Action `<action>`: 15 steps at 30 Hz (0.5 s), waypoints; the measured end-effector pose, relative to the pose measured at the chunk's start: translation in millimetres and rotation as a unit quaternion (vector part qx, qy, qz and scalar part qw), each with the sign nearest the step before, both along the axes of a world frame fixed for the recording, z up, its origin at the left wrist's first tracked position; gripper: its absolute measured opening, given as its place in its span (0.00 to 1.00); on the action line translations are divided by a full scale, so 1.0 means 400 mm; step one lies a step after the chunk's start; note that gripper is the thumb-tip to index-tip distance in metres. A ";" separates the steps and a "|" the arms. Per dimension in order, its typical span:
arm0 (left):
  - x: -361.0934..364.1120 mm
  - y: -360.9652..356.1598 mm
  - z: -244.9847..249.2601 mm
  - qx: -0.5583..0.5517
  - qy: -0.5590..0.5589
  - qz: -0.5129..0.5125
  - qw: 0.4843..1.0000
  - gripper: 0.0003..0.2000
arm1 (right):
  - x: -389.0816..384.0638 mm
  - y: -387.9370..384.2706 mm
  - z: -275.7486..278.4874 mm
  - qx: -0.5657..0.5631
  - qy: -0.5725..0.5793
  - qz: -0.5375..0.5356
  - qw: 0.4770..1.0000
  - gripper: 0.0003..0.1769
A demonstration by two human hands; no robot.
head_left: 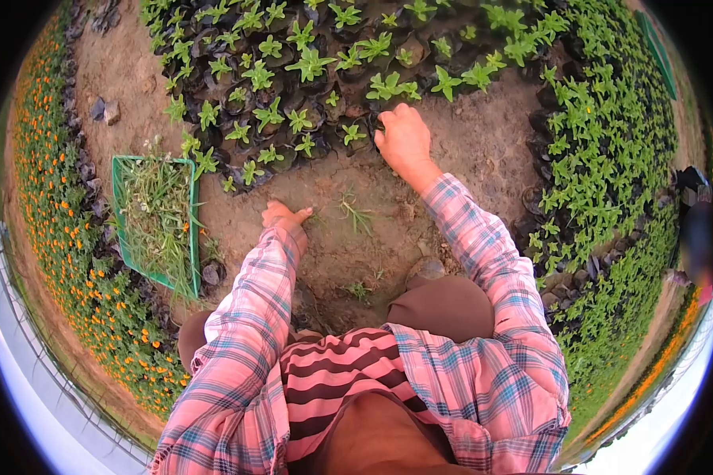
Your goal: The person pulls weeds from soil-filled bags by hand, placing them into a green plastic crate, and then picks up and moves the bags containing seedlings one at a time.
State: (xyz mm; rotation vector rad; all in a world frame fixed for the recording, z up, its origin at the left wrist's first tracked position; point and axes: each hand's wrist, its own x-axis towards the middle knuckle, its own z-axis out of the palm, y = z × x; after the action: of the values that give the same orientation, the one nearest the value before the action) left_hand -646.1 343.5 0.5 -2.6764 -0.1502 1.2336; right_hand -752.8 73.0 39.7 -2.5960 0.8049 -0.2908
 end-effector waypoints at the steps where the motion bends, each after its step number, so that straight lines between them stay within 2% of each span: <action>1: -0.002 0.003 -0.004 -0.007 -0.003 -0.001 1.000 0.49 | 0.002 0.000 0.001 -0.002 -0.001 -0.001 1.000 0.10; 3: 0.000 0.000 -0.003 -0.007 -0.003 -0.002 1.000 0.49 | 0.006 0.003 0.002 -0.002 0.036 0.025 0.999 0.11; 7: -0.003 -0.003 0.008 -0.007 -0.003 0.001 1.000 0.50 | 0.015 0.010 -0.012 -0.006 0.022 0.013 1.000 0.11; 15: 0.000 -0.007 0.011 -0.004 0.004 0.019 1.000 0.49 | 0.026 0.014 -0.054 -0.026 -0.077 0.026 0.996 0.08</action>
State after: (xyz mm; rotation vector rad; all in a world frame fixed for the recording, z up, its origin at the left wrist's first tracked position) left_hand -646.0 340.8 4.8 -2.6873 -0.1952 1.2576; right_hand -742.2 78.6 18.0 -2.6003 0.6848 -0.4957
